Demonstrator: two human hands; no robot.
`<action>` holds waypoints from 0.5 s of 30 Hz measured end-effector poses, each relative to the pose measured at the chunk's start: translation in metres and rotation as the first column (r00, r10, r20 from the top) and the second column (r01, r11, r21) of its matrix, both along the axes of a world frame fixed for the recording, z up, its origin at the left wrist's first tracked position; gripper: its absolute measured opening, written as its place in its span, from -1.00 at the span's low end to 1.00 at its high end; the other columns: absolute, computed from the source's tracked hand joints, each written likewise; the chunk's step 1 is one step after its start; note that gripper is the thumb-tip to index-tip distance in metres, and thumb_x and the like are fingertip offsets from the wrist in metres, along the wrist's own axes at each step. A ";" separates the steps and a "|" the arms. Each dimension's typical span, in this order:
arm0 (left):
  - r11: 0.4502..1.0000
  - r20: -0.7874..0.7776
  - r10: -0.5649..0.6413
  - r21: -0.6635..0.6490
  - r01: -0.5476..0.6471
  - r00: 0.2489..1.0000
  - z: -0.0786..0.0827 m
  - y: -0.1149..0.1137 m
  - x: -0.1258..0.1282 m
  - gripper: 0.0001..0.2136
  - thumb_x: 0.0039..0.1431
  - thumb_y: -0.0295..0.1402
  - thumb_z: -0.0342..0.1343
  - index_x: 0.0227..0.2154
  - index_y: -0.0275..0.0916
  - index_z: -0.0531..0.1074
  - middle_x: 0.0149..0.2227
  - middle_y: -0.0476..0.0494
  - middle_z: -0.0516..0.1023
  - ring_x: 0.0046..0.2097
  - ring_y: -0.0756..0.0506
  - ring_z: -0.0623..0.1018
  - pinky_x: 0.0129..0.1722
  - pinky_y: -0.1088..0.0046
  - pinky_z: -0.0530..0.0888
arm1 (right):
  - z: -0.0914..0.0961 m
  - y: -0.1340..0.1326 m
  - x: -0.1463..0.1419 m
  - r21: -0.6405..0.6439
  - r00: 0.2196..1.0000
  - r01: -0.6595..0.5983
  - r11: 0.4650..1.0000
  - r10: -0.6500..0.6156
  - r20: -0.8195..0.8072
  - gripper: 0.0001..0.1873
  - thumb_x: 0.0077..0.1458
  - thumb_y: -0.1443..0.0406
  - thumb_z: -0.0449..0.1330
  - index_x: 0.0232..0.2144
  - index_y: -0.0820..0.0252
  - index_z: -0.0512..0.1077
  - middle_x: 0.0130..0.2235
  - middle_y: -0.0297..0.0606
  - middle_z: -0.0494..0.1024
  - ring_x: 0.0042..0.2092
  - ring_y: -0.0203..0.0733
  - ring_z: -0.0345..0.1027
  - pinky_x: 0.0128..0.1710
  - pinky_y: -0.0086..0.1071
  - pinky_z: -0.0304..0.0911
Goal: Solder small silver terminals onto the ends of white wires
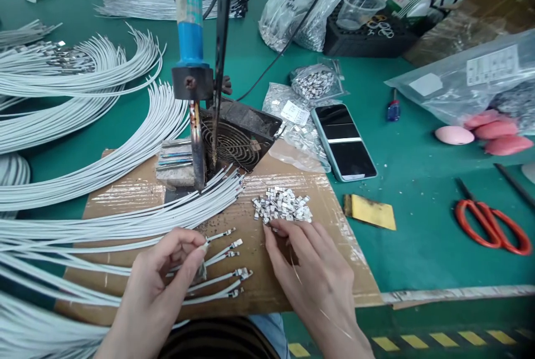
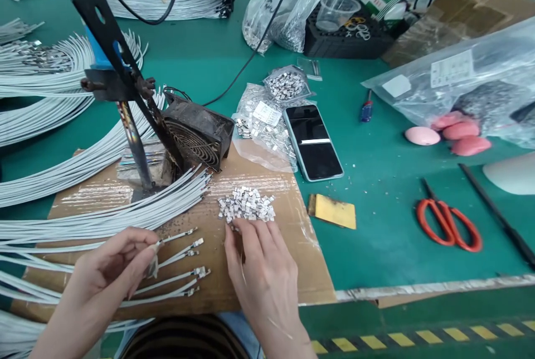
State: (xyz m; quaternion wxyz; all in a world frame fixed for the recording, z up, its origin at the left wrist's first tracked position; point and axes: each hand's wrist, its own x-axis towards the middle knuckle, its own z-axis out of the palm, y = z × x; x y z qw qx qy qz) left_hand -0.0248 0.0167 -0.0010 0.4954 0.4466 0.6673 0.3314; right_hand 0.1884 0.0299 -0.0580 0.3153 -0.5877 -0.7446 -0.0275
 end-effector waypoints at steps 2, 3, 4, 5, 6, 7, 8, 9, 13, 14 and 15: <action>1.000 0.023 0.024 -0.008 -0.024 0.999 -0.001 0.001 0.000 -0.85 0.28 -0.19 0.21 -0.28 -0.14 0.58 -0.53 0.10 0.41 -0.49 0.00 0.25 -0.51 0.50 0.21 | 0.001 -0.001 0.002 0.002 1.000 -0.017 1.000 0.017 -0.013 -0.92 0.35 0.39 0.26 -0.25 0.28 0.54 -0.37 -0.24 0.61 -0.36 -0.17 0.45 -0.25 -0.31 0.37; 1.000 0.032 0.028 -0.008 -0.027 0.999 -0.001 0.001 0.000 -0.84 0.29 -0.19 0.21 -0.26 -0.14 0.59 -0.51 0.09 0.43 -0.48 0.00 0.26 -0.50 0.49 0.21 | 0.002 -0.001 0.004 -0.003 1.000 -0.024 1.000 0.024 -0.018 -0.92 0.36 0.39 0.25 -0.24 0.28 0.54 -0.36 -0.24 0.62 -0.36 -0.18 0.47 -0.25 -0.33 0.37; 1.000 0.042 0.025 -0.008 -0.025 0.999 -0.002 0.001 -0.001 -0.83 0.30 -0.19 0.20 -0.23 -0.15 0.60 -0.50 0.08 0.44 -0.47 -0.01 0.28 -0.48 0.49 0.21 | 0.003 -0.001 0.006 -0.009 0.999 -0.030 1.000 0.029 -0.024 -0.91 0.37 0.39 0.25 -0.24 0.27 0.55 -0.35 -0.25 0.63 -0.36 -0.20 0.48 -0.25 -0.34 0.37; 1.000 0.051 0.016 -0.009 -0.016 0.999 -0.003 0.002 -0.002 -0.82 0.31 -0.19 0.19 -0.22 -0.15 0.61 -0.49 0.06 0.45 -0.45 -0.02 0.30 -0.47 0.48 0.22 | 0.004 -0.002 0.008 -0.016 0.999 -0.037 0.999 0.036 -0.031 -0.91 0.38 0.38 0.24 -0.23 0.26 0.54 -0.34 -0.25 0.64 -0.35 -0.21 0.51 -0.24 -0.36 0.38; 1.000 0.057 0.006 -0.012 -0.005 0.998 -0.004 0.002 -0.002 -0.79 0.32 -0.18 0.18 -0.20 -0.16 0.63 -0.48 0.05 0.45 -0.45 -0.02 0.30 -0.46 0.47 0.21 | 0.006 -0.002 0.010 -0.020 0.998 -0.043 0.999 0.042 -0.039 -0.89 0.39 0.37 0.22 -0.22 0.25 0.54 -0.33 -0.26 0.64 -0.35 -0.23 0.53 -0.24 -0.38 0.39; 1.000 0.059 -0.005 -0.016 0.006 0.998 -0.005 0.002 -0.003 -0.77 0.33 -0.16 0.16 -0.19 -0.17 0.64 -0.47 0.04 0.45 -0.45 -0.02 0.29 -0.46 0.46 0.20 | 0.007 -0.003 0.012 -0.029 0.997 -0.047 0.998 0.045 -0.055 -0.88 0.41 0.36 0.21 -0.21 0.23 0.54 -0.32 -0.28 0.65 -0.35 -0.25 0.55 -0.23 -0.40 0.40; 1.000 0.059 -0.014 -0.022 0.016 0.998 -0.005 0.002 -0.004 -0.74 0.34 -0.15 0.15 -0.17 -0.18 0.65 -0.47 0.03 0.45 -0.45 -0.02 0.27 -0.45 0.45 0.19 | 0.009 -0.004 0.014 -0.046 0.996 -0.049 0.998 0.045 -0.080 -0.87 0.42 0.34 0.19 -0.19 0.21 0.54 -0.31 -0.29 0.66 -0.35 -0.27 0.56 -0.23 -0.42 0.40; 0.999 0.061 -0.021 -0.033 0.023 0.998 -0.005 0.002 -0.005 -0.72 0.35 -0.13 0.15 -0.15 -0.19 0.66 -0.47 0.03 0.43 -0.45 -0.02 0.25 -0.45 0.44 0.17 | 0.009 -0.004 0.015 -0.073 0.993 -0.051 0.996 0.043 -0.113 -0.87 0.43 0.33 0.18 -0.18 0.18 0.54 -0.30 -0.31 0.68 -0.34 -0.28 0.58 -0.23 -0.44 0.41; 0.999 0.133 0.012 -0.054 -0.005 0.991 -0.004 0.003 -0.005 -0.71 0.34 -0.10 0.19 -0.07 -0.18 0.61 -0.50 0.08 0.38 -0.46 -0.01 0.23 -0.47 0.46 0.13 | 0.006 -0.006 0.016 -0.171 0.977 -0.034 0.985 -0.004 -0.214 -0.90 0.40 0.31 0.20 -0.17 0.10 0.54 -0.28 -0.35 0.68 -0.33 -0.26 0.59 -0.25 -0.44 0.42; 0.998 0.158 0.034 -0.055 -0.026 0.987 -0.004 0.004 -0.005 -0.73 0.33 -0.11 0.21 -0.09 -0.18 0.58 -0.49 0.10 0.40 -0.48 0.01 0.21 -0.49 0.47 0.12 | 0.004 -0.006 0.016 -0.176 0.975 -0.032 0.984 -0.008 -0.221 -0.91 0.39 0.32 0.21 -0.18 0.10 0.54 -0.30 -0.34 0.67 -0.34 -0.25 0.58 -0.26 -0.42 0.42; 0.997 0.175 0.052 -0.057 -0.043 0.983 -0.004 0.004 -0.004 -0.76 0.32 -0.13 0.23 -0.12 -0.18 0.56 -0.48 0.11 0.42 -0.50 0.03 0.20 -0.51 0.48 0.10 | 0.003 -0.006 0.015 -0.173 0.974 -0.034 0.984 -0.006 -0.227 -0.91 0.38 0.32 0.21 -0.20 0.10 0.54 -0.31 -0.33 0.66 -0.35 -0.24 0.57 -0.26 -0.40 0.42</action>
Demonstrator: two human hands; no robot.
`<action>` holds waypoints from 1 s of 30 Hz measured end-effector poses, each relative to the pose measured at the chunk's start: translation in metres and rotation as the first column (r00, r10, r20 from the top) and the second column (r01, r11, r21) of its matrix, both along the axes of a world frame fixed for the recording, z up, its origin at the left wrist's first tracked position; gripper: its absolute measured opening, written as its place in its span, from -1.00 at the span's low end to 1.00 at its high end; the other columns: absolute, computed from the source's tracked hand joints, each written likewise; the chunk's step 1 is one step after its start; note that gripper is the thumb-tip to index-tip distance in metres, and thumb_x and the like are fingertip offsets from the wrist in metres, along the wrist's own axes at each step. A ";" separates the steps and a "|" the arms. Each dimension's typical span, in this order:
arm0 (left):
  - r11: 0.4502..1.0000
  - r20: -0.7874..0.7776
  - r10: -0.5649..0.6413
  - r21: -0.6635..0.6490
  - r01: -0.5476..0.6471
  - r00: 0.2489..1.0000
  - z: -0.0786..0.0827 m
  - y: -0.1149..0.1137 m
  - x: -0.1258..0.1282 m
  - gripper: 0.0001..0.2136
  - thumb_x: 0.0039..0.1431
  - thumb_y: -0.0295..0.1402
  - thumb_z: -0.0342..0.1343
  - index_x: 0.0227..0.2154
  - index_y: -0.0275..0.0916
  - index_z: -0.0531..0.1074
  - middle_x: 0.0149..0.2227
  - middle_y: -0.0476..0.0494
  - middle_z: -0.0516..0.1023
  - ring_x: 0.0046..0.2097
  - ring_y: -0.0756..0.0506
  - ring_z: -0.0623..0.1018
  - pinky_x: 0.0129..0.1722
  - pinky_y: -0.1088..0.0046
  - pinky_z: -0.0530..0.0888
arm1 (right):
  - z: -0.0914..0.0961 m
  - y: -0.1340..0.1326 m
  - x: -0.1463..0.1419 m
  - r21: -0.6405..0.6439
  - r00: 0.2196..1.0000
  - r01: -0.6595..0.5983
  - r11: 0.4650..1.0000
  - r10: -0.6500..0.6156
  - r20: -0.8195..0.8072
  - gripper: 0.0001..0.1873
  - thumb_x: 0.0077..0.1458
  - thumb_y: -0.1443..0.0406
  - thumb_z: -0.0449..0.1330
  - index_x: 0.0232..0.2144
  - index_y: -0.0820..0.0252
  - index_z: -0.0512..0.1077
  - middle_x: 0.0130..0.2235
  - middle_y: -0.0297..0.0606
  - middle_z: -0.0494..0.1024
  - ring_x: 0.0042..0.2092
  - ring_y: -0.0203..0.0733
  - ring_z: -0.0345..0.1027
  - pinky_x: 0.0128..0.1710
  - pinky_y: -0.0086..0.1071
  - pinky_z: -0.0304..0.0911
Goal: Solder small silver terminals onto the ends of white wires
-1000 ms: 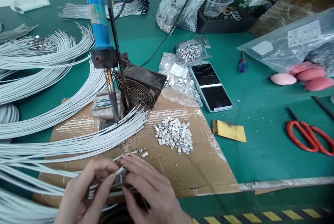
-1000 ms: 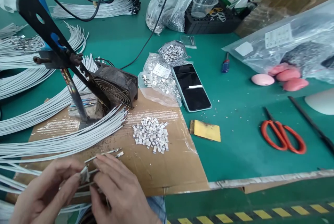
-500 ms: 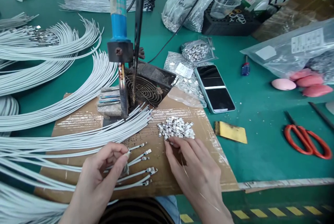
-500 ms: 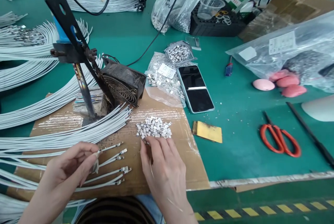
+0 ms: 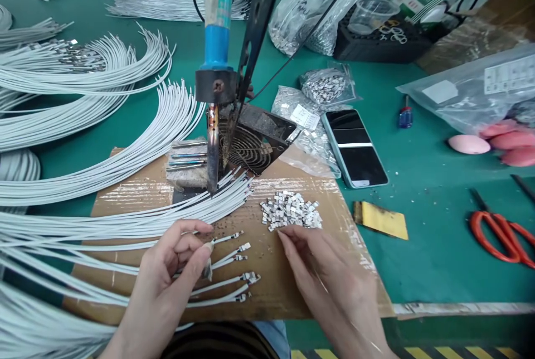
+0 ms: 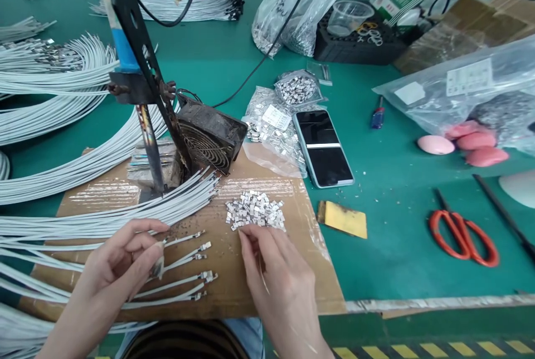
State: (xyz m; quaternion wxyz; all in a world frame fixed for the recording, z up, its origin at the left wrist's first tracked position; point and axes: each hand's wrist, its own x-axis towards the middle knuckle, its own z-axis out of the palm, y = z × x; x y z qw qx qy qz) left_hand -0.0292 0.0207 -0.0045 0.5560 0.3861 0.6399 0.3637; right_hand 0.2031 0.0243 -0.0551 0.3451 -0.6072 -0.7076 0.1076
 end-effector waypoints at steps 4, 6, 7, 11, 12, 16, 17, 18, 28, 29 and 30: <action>1.000 -0.027 -0.010 0.006 0.010 1.000 0.001 0.001 -0.001 -0.78 0.30 -0.17 0.24 -0.36 -0.21 0.51 -0.53 0.12 0.38 -0.53 0.06 0.20 -0.55 0.51 0.10 | 0.002 -0.001 -0.010 -0.032 0.998 0.033 0.999 -0.035 -0.061 -0.92 0.35 0.32 0.23 -0.25 0.08 0.50 -0.37 -0.36 0.65 -0.41 -0.24 0.56 -0.35 -0.43 0.43; 0.999 -0.042 -0.033 0.010 0.033 0.999 0.002 0.001 -0.002 -0.74 0.30 -0.15 0.24 -0.42 -0.22 0.51 -0.57 0.13 0.33 -0.52 0.05 0.22 -0.53 0.53 0.15 | 0.010 -0.003 -0.020 -0.149 0.975 0.073 0.986 -0.102 -0.196 -0.96 0.33 0.29 0.25 -0.21 0.06 0.53 -0.38 -0.38 0.66 -0.42 -0.25 0.57 -0.39 -0.47 0.43; 0.999 -0.039 -0.043 0.006 0.043 0.998 0.003 0.001 -0.003 -0.72 0.30 -0.13 0.24 -0.43 -0.22 0.51 -0.58 0.13 0.31 -0.52 0.05 0.22 -0.52 0.53 0.17 | 0.014 -0.004 -0.027 -0.212 0.950 0.057 0.976 -0.118 -0.287 -0.94 0.32 0.26 0.27 -0.20 0.05 0.56 -0.38 -0.37 0.67 -0.41 -0.24 0.57 -0.40 -0.48 0.44; 0.997 -0.004 -0.072 -0.020 0.072 0.997 0.007 0.002 -0.004 -0.66 0.31 -0.07 0.22 -0.44 -0.23 0.52 -0.59 0.12 0.27 -0.51 0.03 0.22 -0.51 0.54 0.19 | 0.026 -0.005 -0.056 -0.296 0.773 -0.180 0.938 -0.052 -0.633 -0.86 0.29 0.29 0.30 -0.27 0.06 0.70 -0.36 -0.31 0.68 -0.38 -0.22 0.55 -0.43 -0.48 0.45; 0.997 0.001 -0.072 -0.019 0.072 0.997 0.008 0.002 -0.004 -0.67 0.29 -0.08 0.23 -0.45 -0.23 0.52 -0.59 0.12 0.27 -0.51 0.03 0.22 -0.51 0.54 0.20 | 0.026 -0.004 -0.063 -0.304 0.720 -0.227 0.925 -0.050 -0.692 -0.85 0.28 0.31 0.31 -0.27 0.05 0.71 -0.36 -0.31 0.68 -0.38 -0.23 0.55 -0.42 -0.49 0.45; 0.999 0.003 -0.036 0.001 0.036 0.999 0.008 0.003 -0.004 -0.73 0.22 -0.16 0.31 -0.48 -0.22 0.52 -0.60 0.13 0.28 -0.52 0.03 0.24 -0.51 0.54 0.22 | 0.022 -0.003 -0.081 -0.265 0.568 -0.310 0.913 -0.046 -0.822 -0.80 0.24 0.37 0.33 -0.23 -0.01 0.74 -0.38 -0.35 0.65 -0.41 -0.30 0.49 -0.47 -0.53 0.36; 1.000 0.002 -0.022 0.001 0.022 1.000 0.008 0.003 -0.003 -0.74 0.20 -0.18 0.32 -0.49 -0.22 0.52 -0.60 0.13 0.29 -0.52 0.03 0.24 -0.52 0.54 0.22 | 0.020 -0.003 -0.083 -0.253 0.549 -0.311 0.916 -0.044 -0.835 -0.81 0.23 0.37 0.33 -0.23 -0.01 0.74 -0.40 -0.35 0.63 -0.44 -0.32 0.46 -0.50 -0.54 0.32; 1.000 0.001 -0.010 0.000 0.010 1.000 0.008 0.003 -0.003 -0.75 0.18 -0.19 0.34 -0.49 -0.22 0.51 -0.61 0.13 0.30 -0.52 0.04 0.25 -0.52 0.54 0.23 | 0.018 -0.003 -0.084 -0.248 0.536 -0.312 0.917 -0.046 -0.843 -0.82 0.22 0.37 0.34 -0.25 0.00 0.75 -0.41 -0.36 0.61 -0.47 -0.33 0.41 -0.53 -0.53 0.29; 0.998 -0.028 0.020 0.063 -0.018 0.999 0.005 0.000 -0.004 -0.81 0.15 -0.30 0.35 -0.53 -0.17 0.53 -0.59 0.11 0.40 -0.51 0.02 0.33 -0.49 0.55 0.31 | 0.024 -0.003 -0.084 -0.408 0.454 -0.352 0.842 -0.228 -0.861 -0.89 0.17 0.27 0.39 -0.33 0.05 0.76 -0.44 -0.31 0.59 -0.46 -0.30 0.32 -0.51 -0.48 0.25; 0.997 -0.023 0.023 0.067 -0.022 0.999 0.005 0.000 -0.004 -0.81 0.15 -0.30 0.35 -0.53 -0.16 0.53 -0.58 0.11 0.43 -0.51 0.02 0.36 -0.48 0.55 0.33 | 0.025 -0.003 -0.084 -0.411 0.444 -0.355 0.840 -0.236 -0.864 -0.89 0.16 0.27 0.39 -0.34 0.05 0.76 -0.45 -0.31 0.58 -0.46 -0.31 0.32 -0.50 -0.49 0.25; 0.997 -0.018 0.024 0.073 -0.022 1.000 0.005 0.000 -0.004 -0.82 0.16 -0.31 0.34 -0.52 -0.16 0.53 -0.57 0.10 0.46 -0.50 0.01 0.39 -0.47 0.55 0.34 | 0.025 -0.003 -0.084 -0.401 0.425 -0.362 0.842 -0.234 -0.874 -0.90 0.15 0.27 0.40 -0.35 0.05 0.76 -0.46 -0.32 0.58 -0.48 -0.33 0.31 -0.51 -0.50 0.25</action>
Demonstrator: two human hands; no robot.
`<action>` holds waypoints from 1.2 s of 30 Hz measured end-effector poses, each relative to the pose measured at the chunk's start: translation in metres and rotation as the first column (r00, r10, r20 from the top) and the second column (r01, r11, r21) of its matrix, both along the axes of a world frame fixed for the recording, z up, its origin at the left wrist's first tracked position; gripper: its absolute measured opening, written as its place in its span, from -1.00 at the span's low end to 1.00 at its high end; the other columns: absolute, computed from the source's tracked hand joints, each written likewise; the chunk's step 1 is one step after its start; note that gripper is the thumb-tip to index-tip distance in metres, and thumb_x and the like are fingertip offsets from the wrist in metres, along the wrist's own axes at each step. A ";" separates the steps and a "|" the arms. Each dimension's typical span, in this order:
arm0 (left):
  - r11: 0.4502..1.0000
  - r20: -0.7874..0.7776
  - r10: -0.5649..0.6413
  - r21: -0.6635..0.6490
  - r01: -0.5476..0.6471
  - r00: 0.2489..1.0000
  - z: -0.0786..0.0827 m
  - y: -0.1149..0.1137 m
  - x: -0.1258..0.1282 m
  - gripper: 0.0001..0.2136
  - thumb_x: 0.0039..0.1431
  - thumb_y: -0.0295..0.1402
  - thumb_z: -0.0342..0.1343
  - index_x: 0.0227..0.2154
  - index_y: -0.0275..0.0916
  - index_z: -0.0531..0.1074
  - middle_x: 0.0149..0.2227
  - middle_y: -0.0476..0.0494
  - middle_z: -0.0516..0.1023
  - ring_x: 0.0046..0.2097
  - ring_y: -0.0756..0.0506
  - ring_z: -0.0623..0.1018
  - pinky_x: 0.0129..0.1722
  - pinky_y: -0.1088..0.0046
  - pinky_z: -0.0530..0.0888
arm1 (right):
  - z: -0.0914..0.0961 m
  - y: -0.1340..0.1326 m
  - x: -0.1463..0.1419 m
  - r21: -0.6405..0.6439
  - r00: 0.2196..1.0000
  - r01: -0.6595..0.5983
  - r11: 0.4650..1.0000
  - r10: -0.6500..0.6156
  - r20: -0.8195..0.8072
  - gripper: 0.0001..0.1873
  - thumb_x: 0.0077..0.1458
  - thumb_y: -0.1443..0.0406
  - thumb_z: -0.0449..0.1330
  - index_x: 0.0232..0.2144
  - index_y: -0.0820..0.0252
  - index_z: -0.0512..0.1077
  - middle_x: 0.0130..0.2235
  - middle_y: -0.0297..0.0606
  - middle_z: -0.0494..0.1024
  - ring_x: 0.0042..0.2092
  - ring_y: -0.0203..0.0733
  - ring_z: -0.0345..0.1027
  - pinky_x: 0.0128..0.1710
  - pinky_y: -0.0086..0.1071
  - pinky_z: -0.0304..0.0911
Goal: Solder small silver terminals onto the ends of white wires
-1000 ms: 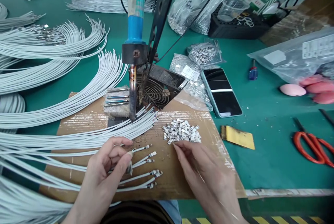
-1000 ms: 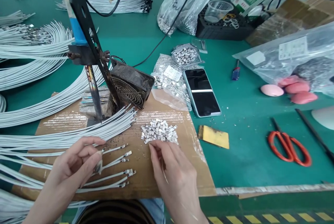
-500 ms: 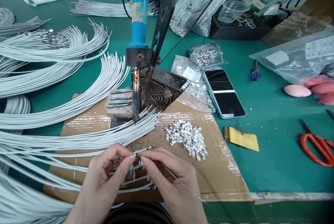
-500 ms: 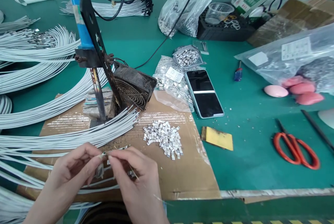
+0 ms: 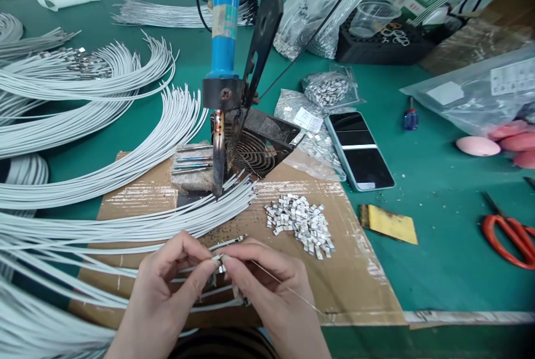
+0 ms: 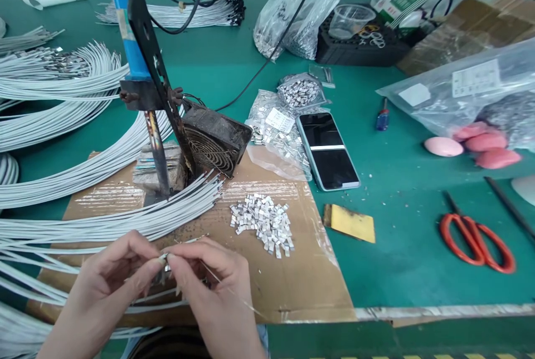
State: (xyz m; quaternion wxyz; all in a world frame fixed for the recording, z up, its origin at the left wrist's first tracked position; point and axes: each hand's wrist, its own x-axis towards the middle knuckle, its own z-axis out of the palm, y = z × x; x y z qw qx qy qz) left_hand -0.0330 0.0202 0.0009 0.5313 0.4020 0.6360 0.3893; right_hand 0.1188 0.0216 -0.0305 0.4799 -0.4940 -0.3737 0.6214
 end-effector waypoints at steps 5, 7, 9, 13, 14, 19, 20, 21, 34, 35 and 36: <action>0.998 -0.055 -0.048 0.033 0.050 0.997 0.001 -0.001 -0.003 -0.85 0.16 -0.34 0.31 -0.52 -0.15 0.56 -0.51 0.05 0.56 -0.43 -0.02 0.50 -0.39 0.54 0.40 | -0.007 0.002 0.006 -0.107 0.986 -0.084 0.991 0.067 -0.155 -0.90 0.11 0.20 0.46 -0.38 0.05 0.76 -0.50 -0.35 0.58 -0.54 -0.38 0.29 -0.53 -0.52 0.31; 0.994 -0.088 -0.101 0.028 0.103 0.991 0.001 -0.002 -0.006 -0.82 0.19 -0.30 0.29 -0.52 -0.15 0.57 -0.51 0.02 0.55 -0.42 -0.04 0.47 -0.39 0.51 0.37 | -0.006 0.004 0.010 -0.165 0.974 -0.141 0.976 0.107 -0.201 -0.87 0.07 0.17 0.49 -0.39 0.08 0.76 -0.54 -0.36 0.57 -0.57 -0.39 0.27 -0.54 -0.52 0.29; 0.986 -0.102 -0.167 0.004 0.168 0.981 0.002 -0.003 -0.010 -0.77 0.24 -0.23 0.27 -0.52 -0.16 0.57 -0.50 -0.02 0.52 -0.43 -0.06 0.40 -0.42 0.46 0.30 | -0.001 0.005 0.013 -0.194 0.972 -0.170 0.966 0.132 -0.194 -0.88 0.03 0.19 0.51 -0.42 0.10 0.76 -0.55 -0.36 0.56 -0.58 -0.40 0.27 -0.56 -0.52 0.25; 0.970 -0.076 -0.241 -0.056 0.237 0.968 0.005 -0.003 -0.017 -0.67 0.28 -0.10 0.24 -0.53 -0.18 0.54 -0.52 -0.01 0.40 -0.45 -0.05 0.23 -0.45 0.39 0.15 | 0.015 0.005 0.016 -0.107 0.979 -0.202 0.973 0.203 -0.005 -0.89 0.08 0.32 0.42 -0.45 0.08 0.76 -0.52 -0.33 0.61 -0.55 -0.36 0.36 -0.53 -0.50 0.23; 0.969 -0.057 -0.242 -0.070 0.238 0.969 0.005 -0.003 -0.017 -0.66 0.28 -0.08 0.24 -0.53 -0.18 0.52 -0.53 0.01 0.36 -0.46 -0.04 0.21 -0.46 0.39 0.12 | 0.018 0.005 0.016 -0.049 0.974 -0.211 0.976 0.214 0.071 -0.86 0.10 0.35 0.39 -0.44 0.07 0.77 -0.52 -0.32 0.61 -0.54 -0.34 0.37 -0.52 -0.49 0.24; 0.975 0.030 -0.181 -0.124 0.184 0.983 0.004 0.002 -0.016 -0.69 0.23 -0.13 0.28 -0.52 -0.20 0.47 -0.55 0.07 0.28 -0.47 -0.01 0.18 -0.48 0.44 0.08 | 0.022 0.009 0.016 0.165 0.910 -0.258 0.952 0.182 0.372 -0.81 0.17 0.38 0.32 -0.39 0.11 0.74 -0.56 -0.36 0.57 -0.52 -0.30 0.39 -0.52 -0.47 0.23; 0.977 0.031 -0.166 -0.131 0.168 0.986 0.003 0.002 -0.014 -0.71 0.22 -0.15 0.29 -0.52 -0.20 0.47 -0.56 0.08 0.27 -0.48 -0.01 0.17 -0.49 0.45 0.08 | 0.022 0.010 0.017 0.157 0.910 -0.264 0.951 0.192 0.366 -0.82 0.18 0.38 0.32 -0.40 0.11 0.73 -0.55 -0.37 0.57 -0.52 -0.31 0.38 -0.52 -0.48 0.24; 0.978 0.025 -0.154 -0.136 0.156 0.988 0.002 0.002 -0.013 -0.72 0.21 -0.16 0.29 -0.52 -0.20 0.47 -0.57 0.08 0.27 -0.49 0.00 0.17 -0.50 0.45 0.06 | 0.023 0.011 0.017 0.134 0.918 -0.263 0.955 0.205 0.338 -0.82 0.18 0.37 0.32 -0.41 0.10 0.72 -0.54 -0.37 0.58 -0.52 -0.31 0.39 -0.51 -0.48 0.25; 0.998 0.103 0.049 -0.036 -0.045 0.993 0.000 -0.007 0.011 -0.70 0.29 -0.05 0.27 -0.38 -0.17 0.48 -0.57 0.10 0.45 -0.51 0.04 0.35 -0.48 0.58 0.25 | 0.003 -0.010 -0.018 -0.184 0.982 0.154 0.971 -0.170 -0.078 -0.83 0.11 0.20 0.43 -0.48 0.13 0.69 -0.58 -0.38 0.53 -0.60 -0.39 0.28 -0.61 -0.55 0.25; 0.996 0.145 0.063 -0.064 -0.054 0.987 -0.001 -0.007 0.010 -0.67 0.26 -0.02 0.29 -0.38 -0.19 0.47 -0.57 0.11 0.42 -0.51 0.05 0.33 -0.48 0.60 0.25 | -0.001 -0.012 -0.021 -0.096 0.981 0.186 0.978 -0.190 -0.030 -0.86 0.13 0.25 0.41 -0.47 0.11 0.70 -0.56 -0.37 0.54 -0.58 -0.38 0.30 -0.60 -0.54 0.24; 0.994 0.178 0.075 -0.094 -0.059 0.981 -0.002 -0.006 0.008 -0.64 0.22 0.01 0.33 -0.38 -0.20 0.48 -0.58 0.12 0.40 -0.51 0.06 0.30 -0.49 0.61 0.23 | -0.003 -0.012 -0.022 0.013 0.979 0.202 0.979 -0.203 0.031 -0.87 0.14 0.31 0.39 -0.45 0.09 0.71 -0.54 -0.36 0.57 -0.56 -0.36 0.32 -0.59 -0.53 0.25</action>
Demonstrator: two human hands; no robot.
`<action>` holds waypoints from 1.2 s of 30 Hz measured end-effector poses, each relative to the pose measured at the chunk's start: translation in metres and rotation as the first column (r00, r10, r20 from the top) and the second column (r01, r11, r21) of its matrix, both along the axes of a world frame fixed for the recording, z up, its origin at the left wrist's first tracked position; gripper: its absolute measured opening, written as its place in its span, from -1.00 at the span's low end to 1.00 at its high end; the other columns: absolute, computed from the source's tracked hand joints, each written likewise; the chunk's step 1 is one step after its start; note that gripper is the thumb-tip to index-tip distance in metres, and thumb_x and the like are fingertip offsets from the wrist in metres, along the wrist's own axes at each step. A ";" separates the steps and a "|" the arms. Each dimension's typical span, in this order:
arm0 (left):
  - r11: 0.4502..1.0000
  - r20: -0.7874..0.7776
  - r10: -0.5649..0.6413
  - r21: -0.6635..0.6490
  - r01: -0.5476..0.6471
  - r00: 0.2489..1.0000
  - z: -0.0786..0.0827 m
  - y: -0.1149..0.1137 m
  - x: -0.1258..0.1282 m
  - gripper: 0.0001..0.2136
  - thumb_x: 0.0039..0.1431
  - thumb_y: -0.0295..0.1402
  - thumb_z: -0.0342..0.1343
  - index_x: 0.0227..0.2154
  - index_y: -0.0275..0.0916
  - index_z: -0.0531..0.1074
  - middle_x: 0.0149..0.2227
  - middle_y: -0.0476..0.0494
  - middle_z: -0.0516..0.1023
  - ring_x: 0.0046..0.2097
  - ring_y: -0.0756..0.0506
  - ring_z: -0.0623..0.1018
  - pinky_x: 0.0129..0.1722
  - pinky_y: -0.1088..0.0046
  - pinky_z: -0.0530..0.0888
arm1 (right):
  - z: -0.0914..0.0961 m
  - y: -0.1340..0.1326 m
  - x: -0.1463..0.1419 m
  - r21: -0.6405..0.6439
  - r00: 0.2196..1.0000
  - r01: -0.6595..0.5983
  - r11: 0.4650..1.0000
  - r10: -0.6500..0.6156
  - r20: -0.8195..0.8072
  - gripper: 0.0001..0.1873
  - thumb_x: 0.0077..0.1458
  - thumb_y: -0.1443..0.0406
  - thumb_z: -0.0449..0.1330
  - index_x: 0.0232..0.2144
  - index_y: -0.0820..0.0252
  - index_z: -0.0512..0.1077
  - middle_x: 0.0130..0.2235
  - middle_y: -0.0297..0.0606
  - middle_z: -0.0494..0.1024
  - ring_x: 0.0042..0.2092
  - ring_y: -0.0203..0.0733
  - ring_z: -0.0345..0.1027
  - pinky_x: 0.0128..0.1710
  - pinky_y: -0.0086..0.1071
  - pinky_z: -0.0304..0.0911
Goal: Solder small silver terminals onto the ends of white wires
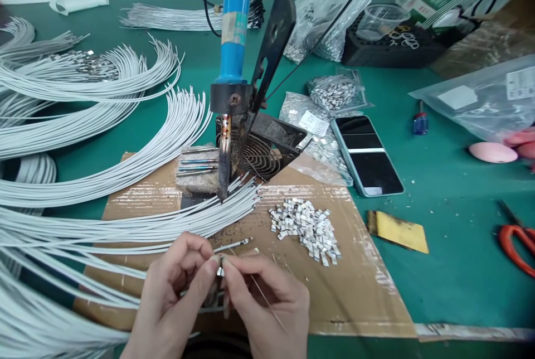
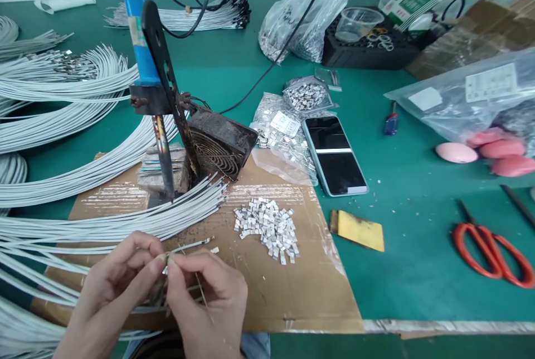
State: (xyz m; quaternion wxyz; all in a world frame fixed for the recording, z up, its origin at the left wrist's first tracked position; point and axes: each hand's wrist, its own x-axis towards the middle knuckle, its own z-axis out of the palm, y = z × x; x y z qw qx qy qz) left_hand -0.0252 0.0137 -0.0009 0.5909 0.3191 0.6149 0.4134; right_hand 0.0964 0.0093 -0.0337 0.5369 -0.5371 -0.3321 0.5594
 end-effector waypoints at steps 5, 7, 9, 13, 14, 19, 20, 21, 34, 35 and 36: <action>0.998 0.002 0.054 -0.043 -0.054 0.999 0.000 0.008 -0.005 -0.65 0.05 -0.08 0.47 -0.44 -0.28 0.56 -0.56 0.02 0.49 -0.49 0.07 0.32 -0.48 0.64 0.24 | 0.000 0.006 0.008 0.332 0.956 -0.105 0.937 0.003 0.293 -0.73 0.18 0.47 0.34 -0.26 -0.02 0.74 -0.46 -0.38 0.64 -0.47 -0.32 0.46 -0.45 -0.49 0.32; 0.996 -0.029 0.087 -0.032 -0.088 0.996 0.003 0.011 -0.002 -0.74 0.00 -0.20 0.49 -0.47 -0.28 0.59 -0.58 0.04 0.47 -0.51 0.09 0.31 -0.50 0.67 0.22 | 0.003 0.011 0.016 0.333 0.944 -0.173 0.927 0.060 0.324 -0.73 0.21 0.46 0.32 -0.20 -0.03 0.74 -0.42 -0.38 0.66 -0.44 -0.31 0.49 -0.42 -0.49 0.35; 0.992 -0.052 0.119 -0.028 -0.121 0.991 0.006 0.014 0.002 -0.79 -0.06 -0.29 0.48 -0.52 -0.27 0.59 -0.62 0.08 0.42 -0.55 0.12 0.27 -0.54 0.70 0.17 | 0.007 0.015 0.023 0.290 0.936 -0.208 0.934 0.105 0.336 -0.75 0.22 0.43 0.33 -0.21 -0.05 0.73 -0.41 -0.41 0.66 -0.43 -0.33 0.51 -0.42 -0.53 0.36; 0.986 -0.086 0.164 -0.021 -0.166 0.983 0.008 0.017 0.007 -0.85 -0.10 -0.36 0.45 -0.55 -0.28 0.59 -0.65 0.09 0.42 -0.58 0.13 0.28 -0.57 0.73 0.18 | 0.013 0.021 0.032 0.253 0.933 -0.132 0.958 0.034 0.357 -0.75 0.17 0.41 0.37 -0.27 -0.13 0.72 -0.45 -0.51 0.65 -0.48 -0.40 0.47 -0.44 -0.62 0.37; 0.986 -0.094 0.166 -0.018 -0.169 0.982 0.007 0.017 0.007 -0.86 -0.11 -0.37 0.45 -0.55 -0.28 0.60 -0.65 0.08 0.43 -0.58 0.13 0.30 -0.57 0.74 0.20 | 0.015 0.022 0.033 0.260 0.934 -0.118 0.958 0.019 0.356 -0.74 0.17 0.42 0.37 -0.27 -0.14 0.72 -0.44 -0.51 0.66 -0.47 -0.39 0.48 -0.42 -0.63 0.38; 0.985 -0.115 0.174 0.004 -0.174 0.978 0.007 0.017 0.006 -0.88 -0.13 -0.40 0.44 -0.53 -0.27 0.61 -0.62 0.08 0.46 -0.56 0.13 0.32 -0.55 0.77 0.25 | 0.018 0.026 0.031 0.298 0.950 -0.153 0.942 0.056 0.309 -0.73 0.18 0.44 0.37 -0.26 -0.11 0.73 -0.36 -0.47 0.70 -0.37 -0.37 0.56 -0.34 -0.62 0.44; 0.984 -0.120 0.179 0.009 -0.179 0.977 0.007 0.017 0.007 -0.88 -0.12 -0.39 0.43 -0.53 -0.27 0.60 -0.62 0.08 0.45 -0.56 0.14 0.32 -0.55 0.78 0.25 | 0.018 0.026 0.030 0.295 0.951 -0.153 0.943 0.059 0.305 -0.73 0.18 0.44 0.37 -0.25 -0.11 0.74 -0.36 -0.46 0.70 -0.37 -0.36 0.56 -0.34 -0.62 0.44; 0.983 -0.126 0.184 0.013 -0.184 0.975 0.008 0.017 0.007 -0.88 -0.11 -0.39 0.43 -0.54 -0.27 0.60 -0.63 0.09 0.44 -0.56 0.14 0.31 -0.55 0.78 0.24 | 0.017 0.027 0.030 0.284 0.952 -0.145 0.948 0.055 0.302 -0.73 0.18 0.43 0.37 -0.25 -0.13 0.75 -0.37 -0.46 0.69 -0.38 -0.36 0.55 -0.35 -0.61 0.43; 0.971 -0.242 0.220 0.147 -0.189 0.945 0.007 0.012 0.018 -0.93 0.04 -0.35 0.34 -0.51 -0.18 0.61 -0.56 0.06 0.57 -0.51 0.05 0.54 -0.49 0.71 0.44 | 0.018 0.027 0.020 -0.150 0.971 -0.204 0.967 0.181 -0.154 -0.90 0.07 0.22 0.45 -0.36 0.03 0.79 -0.54 -0.37 0.52 -0.54 -0.42 0.30 -0.53 -0.58 0.25; 0.969 -0.273 0.221 0.169 -0.180 0.936 0.005 0.010 0.019 -0.92 0.06 -0.35 0.33 -0.51 -0.17 0.61 -0.56 0.06 0.58 -0.51 0.05 0.54 -0.49 0.70 0.44 | 0.019 0.026 0.019 -0.172 0.972 -0.189 0.967 0.159 -0.173 -0.90 0.05 0.20 0.46 -0.38 0.05 0.79 -0.55 -0.37 0.53 -0.55 -0.43 0.29 -0.54 -0.58 0.25; 0.967 -0.303 0.223 0.190 -0.170 0.927 0.003 0.008 0.020 -0.92 0.08 -0.35 0.32 -0.50 -0.16 0.60 -0.55 0.06 0.59 -0.51 0.05 0.54 -0.50 0.69 0.44 | 0.018 0.026 0.017 -0.195 0.972 -0.172 0.966 0.134 -0.193 -0.89 0.02 0.19 0.49 -0.39 0.06 0.78 -0.57 -0.37 0.53 -0.56 -0.43 0.28 -0.55 -0.59 0.25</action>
